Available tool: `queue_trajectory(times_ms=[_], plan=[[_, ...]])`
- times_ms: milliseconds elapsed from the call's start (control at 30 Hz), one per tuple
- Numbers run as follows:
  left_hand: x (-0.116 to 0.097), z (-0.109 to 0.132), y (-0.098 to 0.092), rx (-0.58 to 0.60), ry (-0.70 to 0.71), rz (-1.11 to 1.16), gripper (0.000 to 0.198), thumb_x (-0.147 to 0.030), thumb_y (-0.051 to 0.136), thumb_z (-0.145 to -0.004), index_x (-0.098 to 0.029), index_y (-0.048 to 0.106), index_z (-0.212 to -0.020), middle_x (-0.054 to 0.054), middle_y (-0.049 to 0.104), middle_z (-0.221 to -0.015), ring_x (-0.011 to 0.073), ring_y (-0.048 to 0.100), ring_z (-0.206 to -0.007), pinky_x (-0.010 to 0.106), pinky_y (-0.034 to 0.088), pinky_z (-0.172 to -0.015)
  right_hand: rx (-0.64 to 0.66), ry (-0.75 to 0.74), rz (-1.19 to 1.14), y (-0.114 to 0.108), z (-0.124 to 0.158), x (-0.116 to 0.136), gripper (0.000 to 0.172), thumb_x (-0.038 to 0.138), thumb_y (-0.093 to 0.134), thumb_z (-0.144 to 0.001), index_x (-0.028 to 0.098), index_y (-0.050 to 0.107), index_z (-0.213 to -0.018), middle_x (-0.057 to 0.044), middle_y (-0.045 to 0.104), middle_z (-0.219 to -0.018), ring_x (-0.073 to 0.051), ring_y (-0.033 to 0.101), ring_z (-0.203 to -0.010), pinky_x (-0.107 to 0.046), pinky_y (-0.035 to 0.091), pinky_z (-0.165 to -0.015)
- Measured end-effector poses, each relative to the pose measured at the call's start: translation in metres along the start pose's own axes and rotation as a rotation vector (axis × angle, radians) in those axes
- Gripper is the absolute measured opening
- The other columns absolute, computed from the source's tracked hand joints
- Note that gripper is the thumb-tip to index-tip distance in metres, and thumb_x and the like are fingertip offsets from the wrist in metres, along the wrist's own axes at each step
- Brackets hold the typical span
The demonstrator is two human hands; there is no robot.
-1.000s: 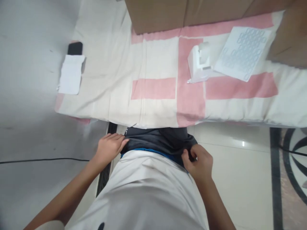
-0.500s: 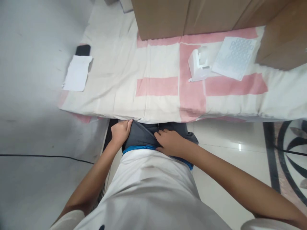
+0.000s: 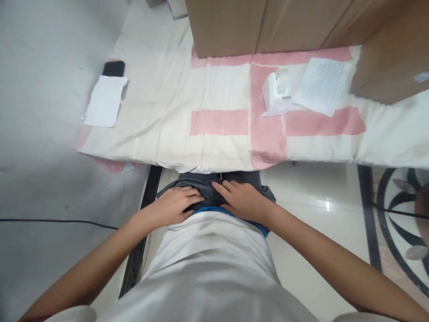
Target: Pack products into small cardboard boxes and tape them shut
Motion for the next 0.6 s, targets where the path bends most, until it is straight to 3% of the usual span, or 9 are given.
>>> queue_trajectory(times_ms=[100,233,333,433,500,600], plan=[[0.003,-0.013,0.007,-0.009,0.015,-0.159,0.014,-0.02,0.06,-0.091,-0.019,0.07,-0.101,0.007,0.07,-0.098,0.0236,0.067,-0.089,0.036,0.049,-0.07,-0.058,0.009,0.007,0.005,0.008,0.004,0.076,0.043,0.054,-0.099,0.015,0.02,-0.161,-0.017,0.059,-0.13,-0.031,0.062,-0.108,-0.039,0.053,-0.076],[0.004,-0.04,0.012,-0.051,-0.005,-0.226,0.016,-0.02,0.059,-0.091,-0.016,0.07,-0.103,0.01,0.071,-0.091,0.0248,0.068,-0.082,0.036,0.047,-0.061,-0.069,0.084,-0.008,0.005,0.0,0.006,0.074,0.04,0.055,-0.097,0.017,0.025,-0.16,-0.016,0.057,-0.133,-0.031,0.059,-0.112,-0.039,0.054,-0.078],[-0.009,-0.038,-0.004,-0.099,-0.031,-0.26,0.021,-0.018,0.051,-0.096,-0.018,0.07,-0.104,0.008,0.071,-0.087,0.0225,0.067,-0.078,0.037,0.046,-0.062,-0.038,0.221,0.027,0.0,-0.01,0.015,0.073,0.03,0.056,-0.093,0.013,0.03,-0.158,-0.018,0.058,-0.131,-0.032,0.057,-0.11,-0.038,0.053,-0.077],[-0.031,0.001,-0.022,-0.31,0.03,-0.35,0.023,-0.02,0.048,-0.099,-0.027,0.069,-0.102,0.003,0.073,-0.09,0.017,0.066,-0.075,0.033,0.045,-0.062,-0.049,0.194,0.041,-0.007,-0.013,0.035,0.065,0.021,0.052,-0.092,0.014,0.036,-0.155,-0.018,0.06,-0.132,-0.031,0.056,-0.11,-0.038,0.053,-0.077],[-0.039,0.04,-0.018,-0.48,0.006,-0.429,0.017,-0.022,0.055,-0.095,-0.028,0.068,-0.105,0.002,0.074,-0.098,0.0182,0.067,-0.084,0.032,0.045,-0.064,-0.091,0.086,0.048,-0.009,-0.008,0.048,0.056,0.016,0.044,-0.095,0.02,0.042,-0.151,-0.016,0.06,-0.134,-0.03,0.056,-0.11,-0.037,0.053,-0.077],[-0.023,0.092,0.025,-0.504,-0.398,-0.404,0.023,-0.019,0.061,-0.087,-0.022,0.066,-0.109,0.009,0.072,-0.104,0.0241,0.067,-0.094,0.032,0.046,-0.062,-0.192,0.144,0.042,0.001,0.017,0.044,0.055,0.01,0.045,-0.089,0.019,0.049,-0.143,-0.016,0.059,-0.135,-0.031,0.055,-0.114,-0.04,0.054,-0.082]])
Point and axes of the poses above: each hand's wrist, its own z-axis away from the middle knuckle, its own y-axis out of the palm, x = y × z, the point moved 3 cm from there along -z, towards the middle knuckle
